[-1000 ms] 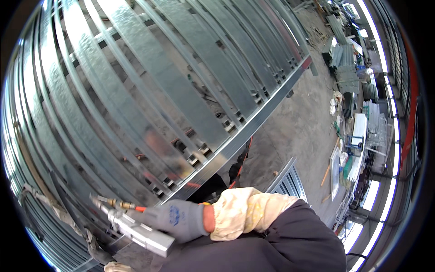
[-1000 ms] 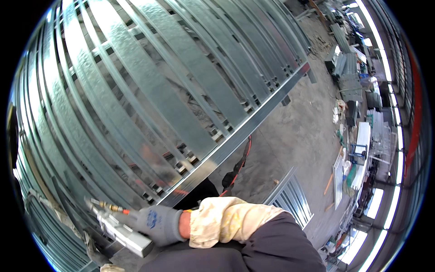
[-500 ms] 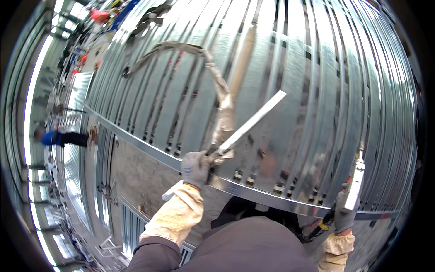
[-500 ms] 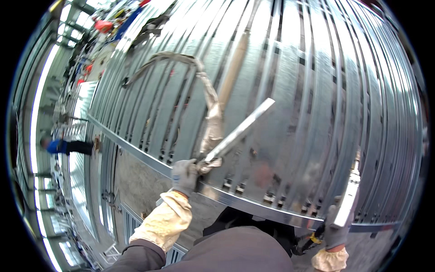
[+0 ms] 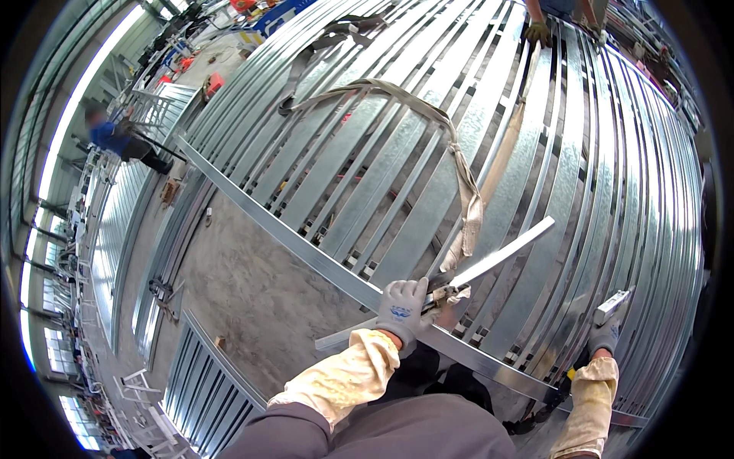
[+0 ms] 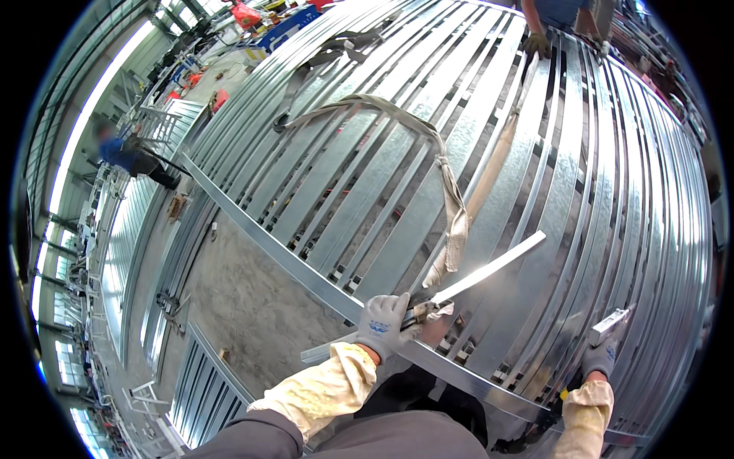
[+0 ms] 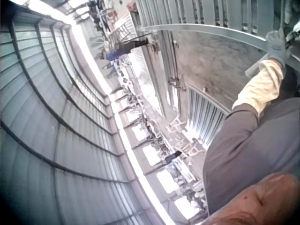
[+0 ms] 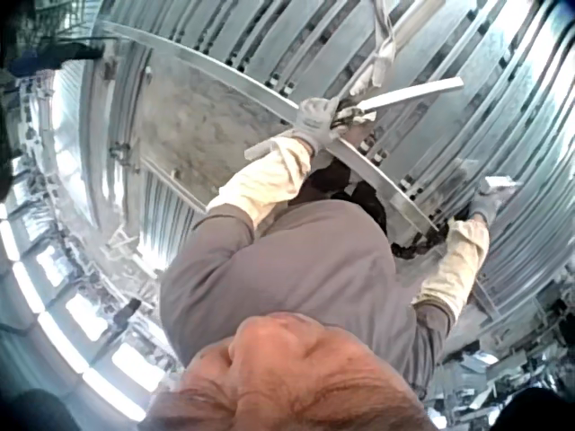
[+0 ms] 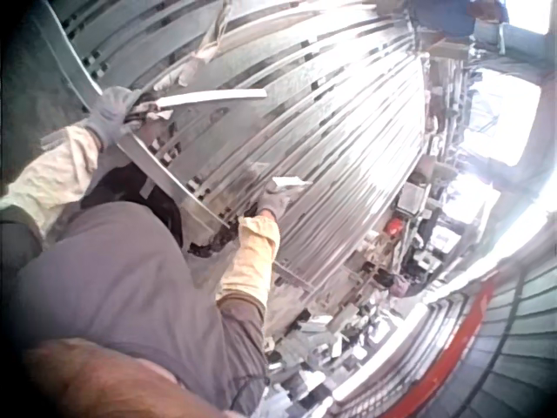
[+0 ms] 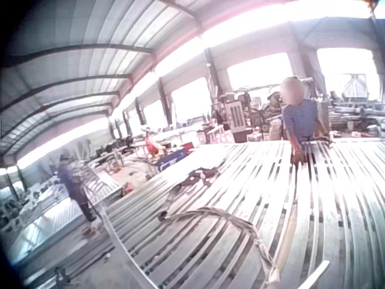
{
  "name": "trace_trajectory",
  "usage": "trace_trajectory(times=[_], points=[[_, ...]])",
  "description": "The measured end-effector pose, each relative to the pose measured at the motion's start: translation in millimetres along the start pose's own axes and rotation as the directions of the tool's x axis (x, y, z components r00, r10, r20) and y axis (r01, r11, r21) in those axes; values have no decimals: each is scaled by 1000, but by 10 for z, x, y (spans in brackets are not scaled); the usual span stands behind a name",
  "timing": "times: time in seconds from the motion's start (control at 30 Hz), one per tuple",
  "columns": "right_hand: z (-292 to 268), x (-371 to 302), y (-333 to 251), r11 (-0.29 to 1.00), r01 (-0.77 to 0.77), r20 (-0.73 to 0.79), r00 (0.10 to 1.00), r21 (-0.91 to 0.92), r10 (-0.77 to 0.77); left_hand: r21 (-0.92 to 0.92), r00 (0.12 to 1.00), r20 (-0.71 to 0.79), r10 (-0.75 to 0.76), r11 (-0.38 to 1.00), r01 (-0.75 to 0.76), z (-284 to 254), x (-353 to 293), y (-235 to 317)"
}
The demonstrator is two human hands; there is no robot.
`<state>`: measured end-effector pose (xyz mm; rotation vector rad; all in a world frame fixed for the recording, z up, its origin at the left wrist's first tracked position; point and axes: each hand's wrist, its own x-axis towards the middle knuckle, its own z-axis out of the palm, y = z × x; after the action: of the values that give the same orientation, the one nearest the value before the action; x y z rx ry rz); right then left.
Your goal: The person positions a metal bar onto a large metal frame and welds it in place using a handheld welding tool. They repeat this process by moving to different sections of the frame, aligning the bar, and welding it securely.
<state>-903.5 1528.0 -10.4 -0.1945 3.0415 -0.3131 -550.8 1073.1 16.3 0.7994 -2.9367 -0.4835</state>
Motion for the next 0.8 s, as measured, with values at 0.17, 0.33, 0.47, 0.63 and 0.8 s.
trace_trajectory(times=[0.17,0.33,0.47,0.63,0.8], points=[[144,-49,-256,994,44,11,999,-103,-43,1,988,97,-122,992,123,-58,-79,108],[-24,-47,-661,973,-46,315,942,-227,118,-117,996,-68,-63,992,54,-174,-276,136],[-139,-142,-701,995,56,211,977,-88,-37,28,975,-128,-181,982,186,-125,-783,-190],[0,-71,-421,977,205,162,964,62,-212,83,934,-57,-353,930,357,15,-1137,-723],[-203,-157,-613,985,141,248,955,96,-160,103,909,21,-417,905,413,-129,-1082,-605]])
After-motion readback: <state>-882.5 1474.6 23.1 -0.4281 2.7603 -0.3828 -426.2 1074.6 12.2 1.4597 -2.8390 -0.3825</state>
